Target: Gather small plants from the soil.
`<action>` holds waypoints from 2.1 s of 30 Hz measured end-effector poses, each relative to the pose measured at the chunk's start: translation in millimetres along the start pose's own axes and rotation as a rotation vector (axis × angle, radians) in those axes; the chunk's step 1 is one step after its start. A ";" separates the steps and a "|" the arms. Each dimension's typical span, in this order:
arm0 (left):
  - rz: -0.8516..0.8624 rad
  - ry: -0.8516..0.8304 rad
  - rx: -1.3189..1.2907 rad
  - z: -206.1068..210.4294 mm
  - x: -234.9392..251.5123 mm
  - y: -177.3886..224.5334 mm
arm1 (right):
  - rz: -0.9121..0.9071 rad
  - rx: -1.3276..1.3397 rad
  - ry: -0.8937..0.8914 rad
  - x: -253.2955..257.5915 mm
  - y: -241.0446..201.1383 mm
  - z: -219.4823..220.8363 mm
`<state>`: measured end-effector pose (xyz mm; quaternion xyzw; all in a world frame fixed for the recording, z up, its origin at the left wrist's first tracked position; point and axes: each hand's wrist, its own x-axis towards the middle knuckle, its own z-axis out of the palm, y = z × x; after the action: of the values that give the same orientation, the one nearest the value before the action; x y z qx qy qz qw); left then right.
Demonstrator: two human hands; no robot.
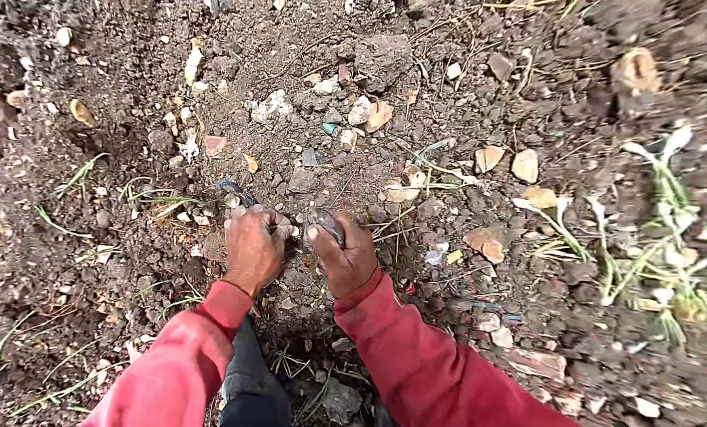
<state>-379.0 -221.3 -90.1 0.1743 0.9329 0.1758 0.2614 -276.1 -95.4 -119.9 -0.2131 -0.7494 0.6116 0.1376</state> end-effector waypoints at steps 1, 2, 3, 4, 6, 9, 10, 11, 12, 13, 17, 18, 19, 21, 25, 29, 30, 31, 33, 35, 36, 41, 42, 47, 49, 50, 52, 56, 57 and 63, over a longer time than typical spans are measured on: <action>0.025 0.000 0.059 7.2 0.9 6.2 | 0.010 0.033 0.018 -17.5 3.1 -3.3; 0.058 -0.030 0.134 18.3 -5.2 12.6 | 0.023 0.060 0.033 -34.5 -1.3 -11.1; 0.124 -0.049 0.216 30.4 -2.8 18.6 | 0.003 0.084 0.073 -36.7 -5.3 -18.0; 0.193 -0.059 0.303 43.2 3.2 21.9 | -0.025 0.108 0.115 -33.5 -11.0 -24.2; 0.306 -0.066 0.441 69.2 -4.3 16.1 | -0.034 0.169 0.137 -43.2 -34.5 -44.7; 0.376 -0.036 0.510 82.6 -11.1 4.6 | -0.082 0.197 0.111 -68.8 -67.9 -96.1; 0.388 -0.008 0.496 79.0 -11.1 3.0 | -0.095 0.151 0.092 -77.3 -71.9 -113.2; 0.407 0.023 0.472 73.8 -10.5 4.6 | -0.091 0.092 0.085 -85.4 -69.6 -126.1; 0.441 0.059 0.439 68.8 -8.7 10.8 | -0.074 0.023 0.095 -93.2 -60.2 -133.3; 0.482 0.095 0.405 65.5 -4.8 21.6 | -0.049 -0.047 0.121 -101.4 -43.8 -134.0; 0.542 0.117 0.248 75.7 33.6 102.2 | 0.059 -0.105 0.189 -112.7 1.2 -128.6; 0.522 0.081 0.235 84.5 47.0 122.1 | 0.057 -0.087 0.200 -112.0 -5.5 -134.6; 0.483 0.012 0.234 94.8 54.8 137.6 | 0.053 -0.077 0.208 -115.8 -18.6 -144.9; 0.403 -0.119 0.258 113.5 66.0 154.9 | 0.023 -0.085 0.194 -119.7 -48.5 -177.1; 0.371 -0.244 0.324 111.6 65.0 153.4 | 0.040 -0.161 0.198 -115.0 -67.6 -237.4; 0.412 -0.147 0.339 85.5 52.5 118.6 | 0.126 -0.196 0.350 -122.2 27.4 -236.0; 0.409 -0.099 0.321 74.5 44.9 106.6 | 0.139 -0.191 0.369 -126.0 40.4 -235.2; 0.378 -0.078 0.301 61.0 40.7 95.5 | 0.143 -0.188 0.382 -127.3 47.0 -234.9; 0.253 -0.096 0.139 39.0 29.6 72.9 | 0.151 -0.202 0.380 -139.2 47.3 -233.3; 0.147 -0.077 -0.139 29.5 34.0 71.4 | 0.132 -0.217 0.389 -140.1 47.5 -231.9; 0.100 -0.075 -0.329 29.6 39.7 80.9 | 0.124 -0.211 0.396 -138.2 47.7 -231.4; 0.114 -0.087 -0.897 68.2 79.4 171.3 | 0.120 -0.149 0.413 -138.0 49.5 -229.2; 0.172 -0.110 -0.763 77.6 88.4 189.2 | 0.113 -0.146 0.420 -139.1 49.5 -228.1; 0.265 -0.338 0.234 120.2 105.5 247.3 | 0.102 -0.185 0.463 -145.0 48.0 -223.3; 0.229 -0.359 0.299 132.5 106.6 244.7 | 0.102 -0.187 0.473 -145.8 49.1 -222.0; 0.247 -0.355 0.310 132.9 104.2 243.3 | 0.100 -0.189 0.476 -147.2 49.6 -221.6; 0.333 -0.342 0.326 126.5 100.8 239.0 | 0.092 -0.192 0.482 -148.1 50.4 -220.8; 0.511 -0.311 0.192 80.2 90.8 216.1 | 0.082 -0.161 0.472 -146.9 48.6 -223.0; 0.546 -0.296 0.138 65.6 81.1 202.7 | 0.079 -0.148 0.458 -150.1 47.2 -223.0; 0.439 -0.317 0.052 -8.3 15.6 109.4 | 0.194 -0.254 0.286 -125.2 19.8 -230.1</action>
<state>-370.5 -120.8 -44.2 0.4042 0.8244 0.1749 0.3555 -56.6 44.2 -83.2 -0.3845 -0.7693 0.4862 0.1547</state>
